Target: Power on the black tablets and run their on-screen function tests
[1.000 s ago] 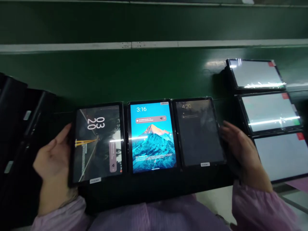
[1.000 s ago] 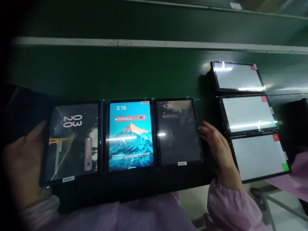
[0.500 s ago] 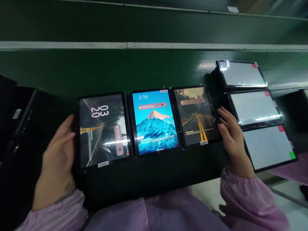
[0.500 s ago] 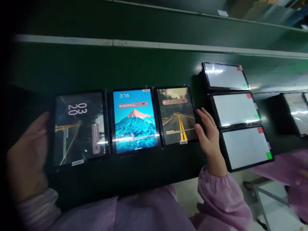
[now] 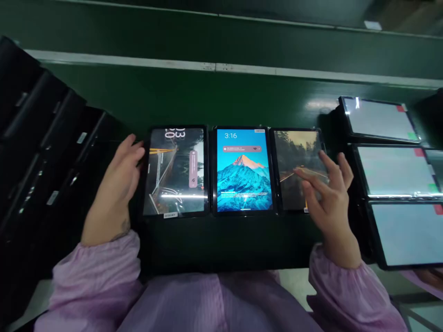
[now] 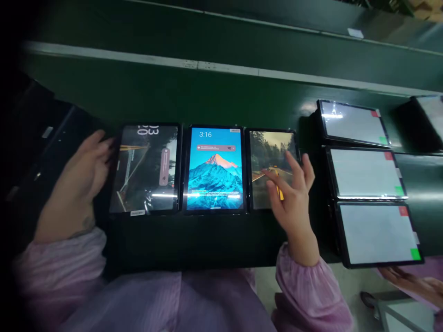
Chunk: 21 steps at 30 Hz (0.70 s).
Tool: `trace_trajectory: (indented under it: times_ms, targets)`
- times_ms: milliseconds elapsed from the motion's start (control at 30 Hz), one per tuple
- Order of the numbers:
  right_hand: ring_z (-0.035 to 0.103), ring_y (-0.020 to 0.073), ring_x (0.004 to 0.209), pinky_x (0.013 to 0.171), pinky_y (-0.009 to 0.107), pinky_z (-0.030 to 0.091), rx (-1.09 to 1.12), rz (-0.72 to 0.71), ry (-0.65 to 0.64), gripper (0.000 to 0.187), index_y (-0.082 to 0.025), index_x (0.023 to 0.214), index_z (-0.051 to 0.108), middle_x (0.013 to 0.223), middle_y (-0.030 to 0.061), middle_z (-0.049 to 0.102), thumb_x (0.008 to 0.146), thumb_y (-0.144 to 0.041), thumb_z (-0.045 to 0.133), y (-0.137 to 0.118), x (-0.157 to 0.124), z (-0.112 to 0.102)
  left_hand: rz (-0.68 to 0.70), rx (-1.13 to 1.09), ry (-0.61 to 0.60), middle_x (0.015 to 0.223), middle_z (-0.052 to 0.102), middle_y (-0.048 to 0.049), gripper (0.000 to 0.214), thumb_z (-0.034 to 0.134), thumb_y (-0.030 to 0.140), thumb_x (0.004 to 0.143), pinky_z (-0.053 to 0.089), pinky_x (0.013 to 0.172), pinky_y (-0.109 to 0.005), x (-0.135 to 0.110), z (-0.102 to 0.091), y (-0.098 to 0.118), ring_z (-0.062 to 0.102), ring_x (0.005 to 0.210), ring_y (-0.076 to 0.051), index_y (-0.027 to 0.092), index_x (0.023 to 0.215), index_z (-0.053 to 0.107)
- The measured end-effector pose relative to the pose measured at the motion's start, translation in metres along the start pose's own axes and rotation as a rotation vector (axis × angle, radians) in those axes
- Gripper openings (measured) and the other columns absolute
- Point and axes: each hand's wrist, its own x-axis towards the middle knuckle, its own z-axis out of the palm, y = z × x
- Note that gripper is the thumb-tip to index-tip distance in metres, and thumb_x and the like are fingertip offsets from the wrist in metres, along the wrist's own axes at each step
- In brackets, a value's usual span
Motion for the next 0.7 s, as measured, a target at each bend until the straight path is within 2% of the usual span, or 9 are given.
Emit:
trace_trajectory:
  times_ms: [100,200,300,367,467,567,700]
  targets:
    - [0.031,0.0439,0.163,0.129,0.075,0.031,0.079,-0.163,-0.102,0.031,-0.033,0.118,0.084,0.165,0.0047,0.052,0.109,-0.036,0.055,-0.028,-0.001,0.008,-0.112,-0.204,-0.020,0.164,0.055,-0.0139,0.085,0.068,0.045,0.088,0.042,0.132,-0.049,-0.013,-0.014,-0.015,0.052,0.152,-0.031,0.015,0.163,0.040]
    - [0.035,0.0430,0.161,0.125,0.075,0.039,0.097,-0.250,-0.196,0.031,-0.033,0.122,0.083,0.166,0.0055,0.052,0.110,-0.033,0.054,-0.044,-0.005,0.019,-0.174,-0.318,-0.004,0.144,0.071,-0.0015,0.069,0.079,0.046,0.072,0.041,0.131,-0.055,-0.022,-0.019,-0.030,0.055,0.149,-0.034,0.028,0.137,0.065]
    - [0.036,0.0427,0.161,0.124,0.072,0.043,0.104,-0.313,-0.181,0.029,-0.028,0.120,0.084,0.165,0.0090,0.054,0.109,-0.027,0.056,-0.051,-0.003,0.024,-0.170,-0.461,0.101,0.121,0.079,-0.0057,0.056,0.085,0.040,0.052,0.036,0.132,-0.061,-0.021,-0.015,-0.036,0.060,0.142,-0.039,0.029,0.106,0.074]
    - [0.037,0.0429,0.160,0.123,0.070,0.046,0.127,-0.362,-0.164,0.027,-0.025,0.114,0.085,0.162,0.0108,0.057,0.108,-0.024,0.059,-0.056,-0.001,0.024,-0.172,-0.520,0.151,0.115,0.080,-0.0093,0.057,0.083,0.034,0.043,0.029,0.135,-0.062,-0.019,-0.012,-0.033,0.061,0.138,-0.041,0.026,0.100,0.075]
    - [0.039,0.0425,0.160,0.120,0.067,0.051,0.175,-0.438,-0.207,0.026,-0.025,0.103,0.086,0.155,0.0102,0.063,0.107,-0.024,0.061,-0.063,0.003,0.026,-0.205,-0.553,0.177,0.110,0.080,-0.0083,0.058,0.082,0.029,0.038,0.022,0.137,-0.060,-0.017,-0.009,-0.026,0.061,0.136,-0.042,0.024,0.095,0.076]
    - [0.038,0.0427,0.161,0.120,0.068,0.052,0.144,-0.417,-0.215,0.028,-0.024,0.099,0.086,0.155,0.0111,0.063,0.108,-0.025,0.060,-0.062,0.004,0.035,-0.213,-0.570,0.190,0.105,0.080,-0.0066,0.055,0.082,0.029,0.037,0.019,0.138,-0.060,-0.018,-0.009,-0.023,0.062,0.134,-0.042,0.024,0.092,0.077]
    - [0.034,0.0447,0.162,0.121,0.074,0.046,0.031,-0.294,-0.069,0.030,-0.023,0.128,0.079,0.163,0.0144,0.054,0.110,-0.028,0.056,-0.052,0.009,0.047,-0.185,-0.563,0.176,0.108,0.081,-0.0078,0.054,0.081,0.028,0.041,0.021,0.137,-0.061,-0.019,-0.010,-0.028,0.064,0.131,-0.040,0.023,0.094,0.078]
